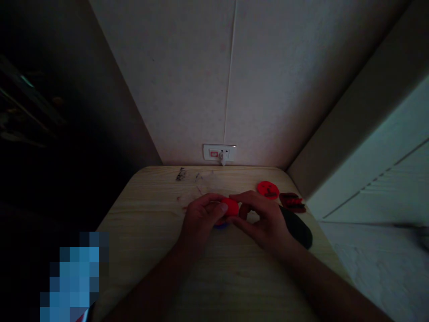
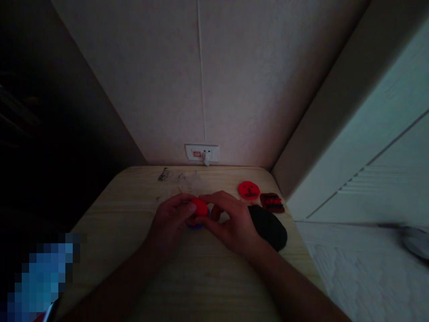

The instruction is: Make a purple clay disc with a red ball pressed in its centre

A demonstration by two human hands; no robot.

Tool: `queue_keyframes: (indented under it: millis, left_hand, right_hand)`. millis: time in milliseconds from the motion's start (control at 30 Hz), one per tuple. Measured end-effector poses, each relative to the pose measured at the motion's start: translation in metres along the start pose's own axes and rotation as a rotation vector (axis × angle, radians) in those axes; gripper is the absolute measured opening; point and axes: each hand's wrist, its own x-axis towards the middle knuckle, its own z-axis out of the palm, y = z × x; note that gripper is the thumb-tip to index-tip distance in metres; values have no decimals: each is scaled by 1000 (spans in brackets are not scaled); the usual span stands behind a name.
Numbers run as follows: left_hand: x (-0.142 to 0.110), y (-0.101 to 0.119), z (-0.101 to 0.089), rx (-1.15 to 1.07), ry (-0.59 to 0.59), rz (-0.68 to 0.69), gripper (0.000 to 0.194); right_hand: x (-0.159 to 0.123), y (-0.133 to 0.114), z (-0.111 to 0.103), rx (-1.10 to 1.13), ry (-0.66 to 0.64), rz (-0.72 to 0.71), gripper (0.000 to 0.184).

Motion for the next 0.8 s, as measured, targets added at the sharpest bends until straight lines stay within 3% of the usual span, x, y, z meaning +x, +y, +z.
queue_keyframes:
  millis: [100, 267, 400, 567, 800]
  left_hand:
    - [0, 0, 0, -14, -33, -26, 28]
    - [-1, 0, 0, 4, -18, -33, 30]
    - [-1, 0, -1, 24, -29, -25, 30]
    - [0, -2, 0, 26, -17, -17, 31]
    - [-3, -1, 2, 30, -63, -37, 28]
  right_hand:
    - [0, 1, -1, -7, -26, 0, 40]
    - [0, 1, -2, 0, -39, -4, 49]
    - [0, 2, -1, 71, -49, 47, 40]
    - [0, 4, 1, 114, -20, 64, 48]
    - [3, 0, -3, 97, -105, 77, 42]
